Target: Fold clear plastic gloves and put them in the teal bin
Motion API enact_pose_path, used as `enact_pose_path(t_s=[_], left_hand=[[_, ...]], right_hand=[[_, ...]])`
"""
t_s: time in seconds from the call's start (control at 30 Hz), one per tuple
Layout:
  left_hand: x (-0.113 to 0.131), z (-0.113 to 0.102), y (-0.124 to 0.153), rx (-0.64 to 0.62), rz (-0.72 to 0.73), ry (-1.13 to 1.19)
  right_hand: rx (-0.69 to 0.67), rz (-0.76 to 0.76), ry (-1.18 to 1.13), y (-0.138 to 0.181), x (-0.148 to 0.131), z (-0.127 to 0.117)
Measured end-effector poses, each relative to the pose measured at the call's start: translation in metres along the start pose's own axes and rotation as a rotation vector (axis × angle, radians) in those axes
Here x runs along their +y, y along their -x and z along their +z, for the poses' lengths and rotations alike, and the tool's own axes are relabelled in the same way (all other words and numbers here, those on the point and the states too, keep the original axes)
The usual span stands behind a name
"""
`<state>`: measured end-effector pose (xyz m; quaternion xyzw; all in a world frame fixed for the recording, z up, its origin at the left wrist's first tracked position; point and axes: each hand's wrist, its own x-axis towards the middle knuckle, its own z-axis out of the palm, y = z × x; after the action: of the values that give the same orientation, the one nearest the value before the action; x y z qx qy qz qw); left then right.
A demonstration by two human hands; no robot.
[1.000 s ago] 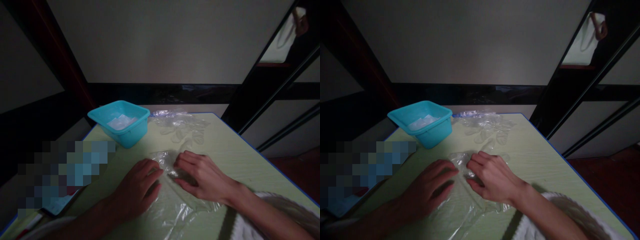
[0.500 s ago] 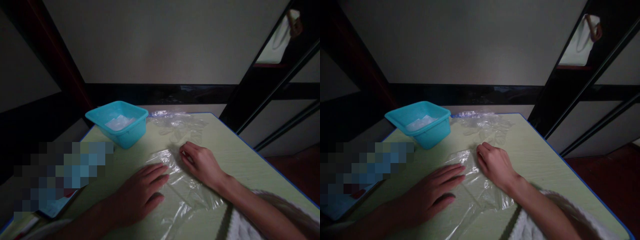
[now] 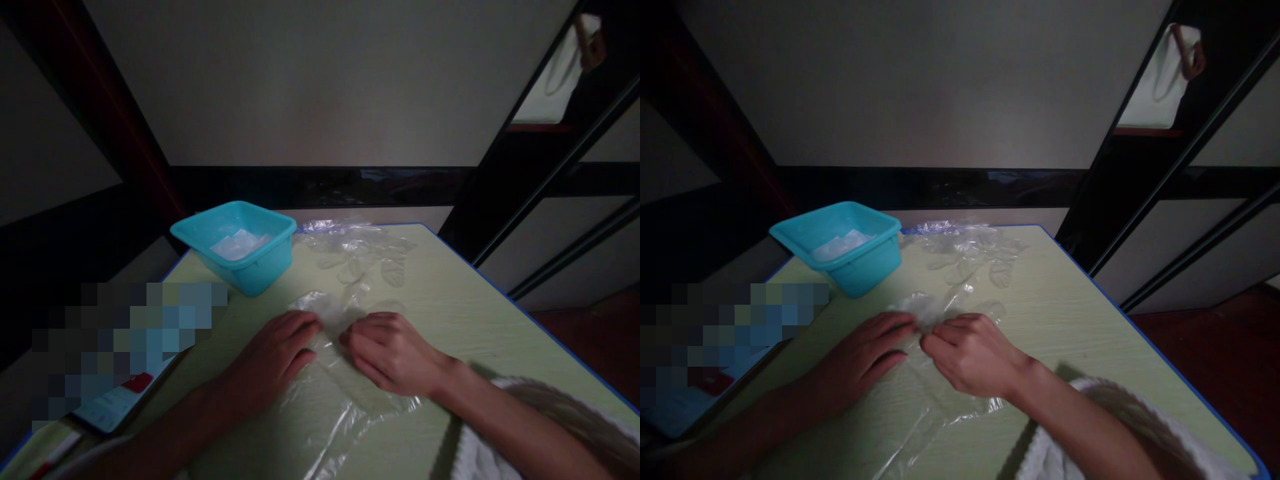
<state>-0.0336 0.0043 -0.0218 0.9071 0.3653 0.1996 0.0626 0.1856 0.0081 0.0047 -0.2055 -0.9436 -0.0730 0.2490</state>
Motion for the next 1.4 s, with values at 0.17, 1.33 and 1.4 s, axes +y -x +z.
enact_pose_path(t_s=[0.17,1.33,1.4], left_hand=[[-0.014,0.001,-0.001,-0.131,-0.098,-0.035],[-0.008,-0.011,-0.009,-0.309,-0.238,-0.139],[-0.010,-0.010,-0.008,-0.296,-0.248,-0.158]], right_hand=[[-0.136,-0.076,0.003,-0.004,-0.005,0.002],[-0.431,0.525,-0.016,0.004,0.036,0.013],[-0.434,0.553,0.027,0.008,0.040,0.011]])
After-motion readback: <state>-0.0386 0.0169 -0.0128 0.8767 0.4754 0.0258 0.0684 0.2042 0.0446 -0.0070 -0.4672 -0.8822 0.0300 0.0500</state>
